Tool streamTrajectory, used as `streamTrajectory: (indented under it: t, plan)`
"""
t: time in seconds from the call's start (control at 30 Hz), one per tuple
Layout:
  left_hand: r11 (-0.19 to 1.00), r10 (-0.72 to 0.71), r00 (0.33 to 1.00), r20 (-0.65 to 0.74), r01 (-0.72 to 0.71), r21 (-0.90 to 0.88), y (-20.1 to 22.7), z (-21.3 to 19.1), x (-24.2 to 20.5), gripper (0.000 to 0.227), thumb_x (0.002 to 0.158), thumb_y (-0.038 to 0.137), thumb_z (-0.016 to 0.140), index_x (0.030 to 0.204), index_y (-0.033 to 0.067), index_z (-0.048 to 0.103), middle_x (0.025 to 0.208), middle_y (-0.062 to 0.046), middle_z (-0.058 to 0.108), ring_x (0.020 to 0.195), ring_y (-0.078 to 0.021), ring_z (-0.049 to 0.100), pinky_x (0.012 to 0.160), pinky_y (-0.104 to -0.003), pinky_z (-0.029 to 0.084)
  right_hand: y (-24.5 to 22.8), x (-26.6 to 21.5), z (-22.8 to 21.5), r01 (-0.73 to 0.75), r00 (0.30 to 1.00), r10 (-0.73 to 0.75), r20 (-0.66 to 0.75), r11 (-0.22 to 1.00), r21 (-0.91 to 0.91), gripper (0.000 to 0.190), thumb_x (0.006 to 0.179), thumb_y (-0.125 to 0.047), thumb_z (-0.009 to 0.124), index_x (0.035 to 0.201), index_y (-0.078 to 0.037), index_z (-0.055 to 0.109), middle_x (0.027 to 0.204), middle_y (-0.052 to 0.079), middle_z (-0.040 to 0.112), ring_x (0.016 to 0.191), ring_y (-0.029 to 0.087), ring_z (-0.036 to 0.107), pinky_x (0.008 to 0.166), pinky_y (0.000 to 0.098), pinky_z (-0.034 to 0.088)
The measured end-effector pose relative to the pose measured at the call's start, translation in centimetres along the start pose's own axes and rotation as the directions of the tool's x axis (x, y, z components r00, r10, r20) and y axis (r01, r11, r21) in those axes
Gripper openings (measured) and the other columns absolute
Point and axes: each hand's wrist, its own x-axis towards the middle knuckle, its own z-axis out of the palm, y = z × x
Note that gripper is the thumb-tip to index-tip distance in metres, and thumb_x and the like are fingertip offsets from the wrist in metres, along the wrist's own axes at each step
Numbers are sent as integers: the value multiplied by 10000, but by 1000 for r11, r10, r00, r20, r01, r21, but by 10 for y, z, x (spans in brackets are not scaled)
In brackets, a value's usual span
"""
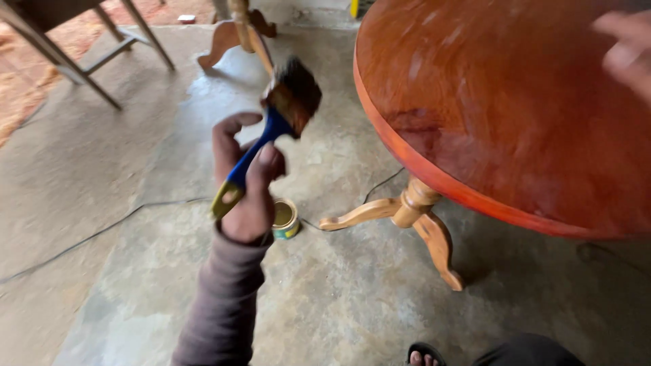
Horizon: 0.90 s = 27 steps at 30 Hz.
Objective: Varnishing a round wooden table using a paintbrush.
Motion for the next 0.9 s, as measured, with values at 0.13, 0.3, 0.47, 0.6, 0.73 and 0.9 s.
streamTrajectory:
  t: [0.13, 0.3, 0.47, 0.6, 0.73, 0.9]
  plan:
    - [906, -75, 972, 224, -27, 423, -8, -30, -26, 257, 1034, 166, 604, 1213, -15, 631, 740, -71, 579, 680, -153, 549, 630, -299, 460, -215, -33, -64, -24, 994, 37, 108, 992, -121, 496, 1112, -368, 414, 1513, -101, 531, 1510, 215, 508, 1267, 366, 572, 1039, 517, 493]
    - [912, -16, 911, 412, -156, 380, -17, -26, -51, 198, 958, 104, 621, 1121, 1, 670, 891, -82, 732, 702, -145, 738, 624, -313, 591, -231, -41, -50, 34, 961, 43, 271, 961, -274, 670, 1081, -481, 400, 1647, -123, 363, 1650, 216, 307, 1464, 400, 328, 1078, 555, 347]
    - [807, 410, 639, 651, -587, 68, -10, -6, -62, 258, 903, 15, 735, 1147, -25, 660, 883, -103, 675, 764, -276, 684, 708, -393, 563, -232, -43, -51, -51, 938, 120, 325, 976, -213, 697, 1026, -532, 345, 1634, -202, 261, 1694, 132, 173, 1553, 370, 171, 1212, 559, 200]
    - [742, 522, 599, 607, -670, 25, -9, 5, -69, 322, 910, 14, 767, 1208, -45, 660, 948, -108, 680, 843, -275, 700, 779, -384, 595, -234, -45, -51, -60, 936, 124, 331, 978, -198, 706, 1009, -537, 350, 1618, -185, 283, 1682, 138, 189, 1543, 371, 165, 1205, 544, 190]
    - [751, 539, 595, 596, -660, -20, -4, 6, -67, 324, 979, -5, 771, 1273, -43, 642, 1050, -125, 700, 949, -279, 712, 840, -381, 601, -254, -36, -55, -117, 934, 187, 305, 965, -234, 668, 1045, -535, 330, 1619, -194, 322, 1676, 156, 273, 1543, 337, 242, 1216, 537, 223]
    - [727, 544, 623, 563, -685, 56, -10, 4, -55, 326, 952, -14, 775, 1254, -50, 656, 991, -123, 696, 885, -274, 700, 807, -391, 598, -254, -37, -55, -200, 907, 276, 319, 947, -250, 661, 1041, -534, 303, 1614, -205, 332, 1688, 156, 274, 1443, 316, 352, 1226, 536, 213]
